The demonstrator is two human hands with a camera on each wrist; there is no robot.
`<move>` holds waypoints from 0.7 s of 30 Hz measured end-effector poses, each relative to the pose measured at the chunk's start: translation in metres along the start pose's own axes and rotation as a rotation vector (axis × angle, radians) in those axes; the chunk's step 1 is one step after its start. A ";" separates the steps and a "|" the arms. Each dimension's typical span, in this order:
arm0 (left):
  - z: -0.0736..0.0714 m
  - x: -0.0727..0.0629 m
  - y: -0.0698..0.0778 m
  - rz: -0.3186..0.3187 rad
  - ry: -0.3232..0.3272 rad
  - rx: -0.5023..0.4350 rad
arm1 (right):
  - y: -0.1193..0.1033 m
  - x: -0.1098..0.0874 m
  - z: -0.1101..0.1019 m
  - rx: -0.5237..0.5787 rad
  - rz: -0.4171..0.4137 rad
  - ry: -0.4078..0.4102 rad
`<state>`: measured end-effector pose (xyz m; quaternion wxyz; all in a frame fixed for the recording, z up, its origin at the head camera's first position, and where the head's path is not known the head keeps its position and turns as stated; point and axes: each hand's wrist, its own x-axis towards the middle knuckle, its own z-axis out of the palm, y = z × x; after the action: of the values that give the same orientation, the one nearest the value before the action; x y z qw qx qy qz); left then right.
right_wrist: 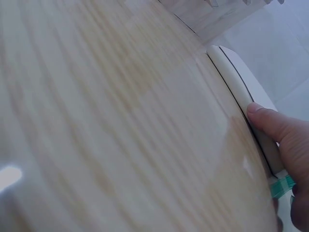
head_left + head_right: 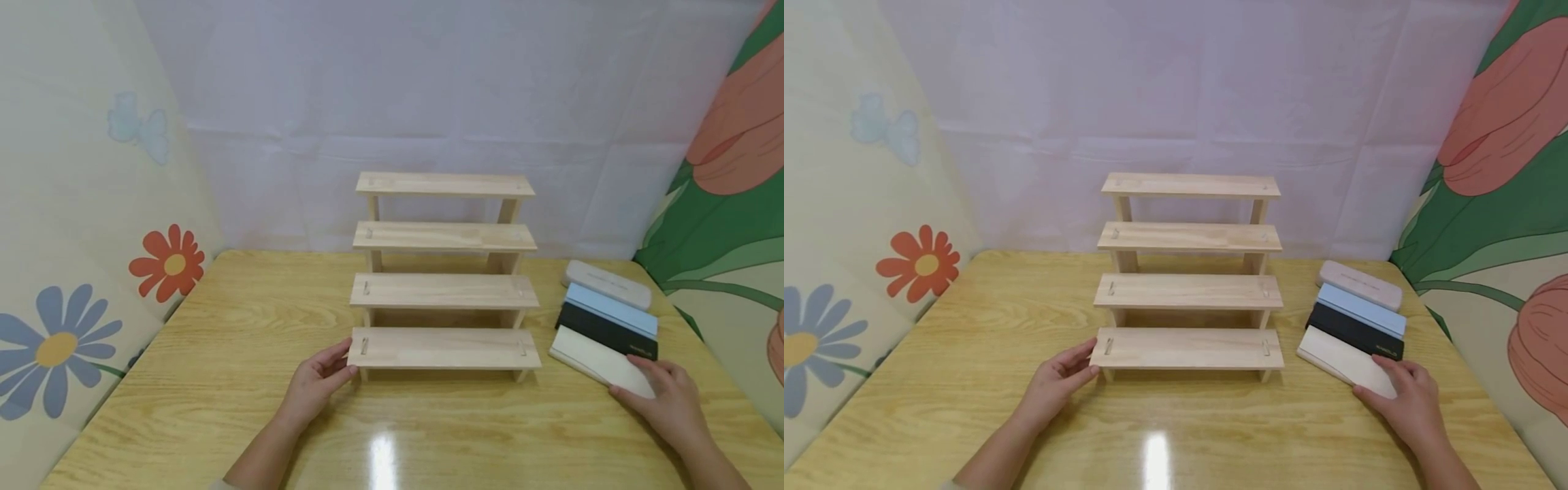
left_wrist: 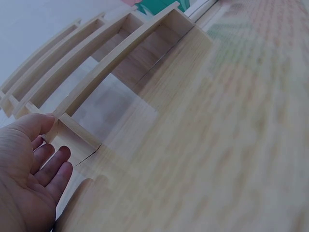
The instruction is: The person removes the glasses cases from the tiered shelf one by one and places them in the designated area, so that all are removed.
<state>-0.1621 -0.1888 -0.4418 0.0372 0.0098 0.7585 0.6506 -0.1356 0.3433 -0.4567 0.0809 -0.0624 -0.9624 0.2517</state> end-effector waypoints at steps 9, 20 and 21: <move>0.000 0.001 -0.001 -0.005 -0.001 -0.005 | -0.002 0.002 -0.001 0.022 0.057 0.021; 0.000 0.000 0.000 -0.004 -0.010 -0.017 | 0.004 0.008 -0.005 0.026 0.090 0.007; 0.000 -0.001 0.001 -0.003 -0.013 -0.019 | 0.005 0.008 -0.006 0.025 0.093 0.006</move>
<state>-0.1614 -0.1890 -0.4410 0.0430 0.0126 0.7521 0.6575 -0.1423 0.3516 -0.4529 0.0726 -0.1067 -0.9550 0.2671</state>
